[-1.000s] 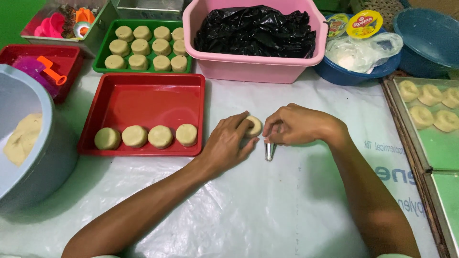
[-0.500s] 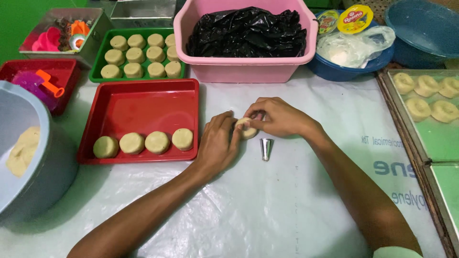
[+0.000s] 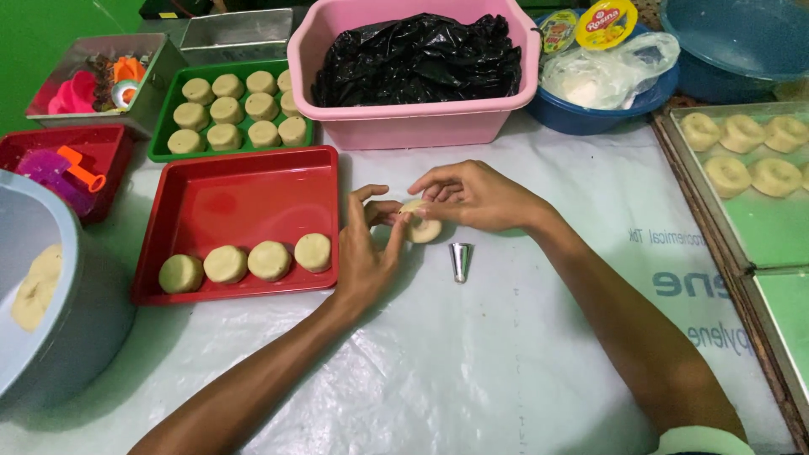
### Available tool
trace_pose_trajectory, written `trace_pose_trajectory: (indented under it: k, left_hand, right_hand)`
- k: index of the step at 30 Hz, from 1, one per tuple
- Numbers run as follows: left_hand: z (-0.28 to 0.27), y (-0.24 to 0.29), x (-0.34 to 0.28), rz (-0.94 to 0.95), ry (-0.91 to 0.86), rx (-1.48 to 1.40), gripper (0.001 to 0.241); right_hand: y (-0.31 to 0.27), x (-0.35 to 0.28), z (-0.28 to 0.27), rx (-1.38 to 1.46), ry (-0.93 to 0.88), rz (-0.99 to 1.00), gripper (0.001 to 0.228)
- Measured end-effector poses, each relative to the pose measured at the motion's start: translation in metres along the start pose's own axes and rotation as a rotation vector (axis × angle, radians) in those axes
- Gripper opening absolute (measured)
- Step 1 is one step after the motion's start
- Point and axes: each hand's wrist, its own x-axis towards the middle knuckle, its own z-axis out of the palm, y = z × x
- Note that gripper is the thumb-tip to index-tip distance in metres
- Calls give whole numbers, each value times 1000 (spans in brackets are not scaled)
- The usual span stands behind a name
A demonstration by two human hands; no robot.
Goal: Using a metal tool to create holes in rounds of dough and arranging them on baking trays.
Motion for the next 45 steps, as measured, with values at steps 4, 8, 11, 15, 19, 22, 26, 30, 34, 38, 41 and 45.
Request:
trace_pose_trajectory:
  k: [4,8,11,15,19,22,26,30,34,38,41,45]
  left_hand:
    - [-2,0,-1,4,26,-12,46]
    - [-2,5,4,-6,39,-96,52]
    - [-2,7,15,-25,-2,-139,55]
    - [4,23,34,-31,-1,-91,62]
    - [32,52,48,-50,20,-172,64]
    - [59,70,51,-36,5,-215,59]
    - [101,96,45,19,-216,-161,49]
    - [147,108,36,118,-452,-154,45]
    - [186,118,32,116,-639,-158,41]
    - [224,124,29,156,-775,-152,41]
    - [240,126,26,193,-836,-137,44]
    - [249,132,28,197,-890,-136,45]
  right_hand:
    - [0,1,2,-65,13,-82,22]
    - [6,2,-2,-98,73,-196,17]
    - [18,6,-4,-24,119,-269,17]
    - [25,11,-18,194,99,-146,22]
    - [6,-20,-51,221,109,-108,29]
    - [-5,-52,-81,124,166,-75,14]
    - [-12,-112,-132,-37,364,39,21]
    - [16,-188,-206,-120,623,129,21]
    - [62,-256,-257,-123,921,329,23]
    - [123,-309,-296,4,1182,497,24]
    - [174,-326,-310,103,1232,535,25]
    - [216,-332,-325,218,1259,475,24]
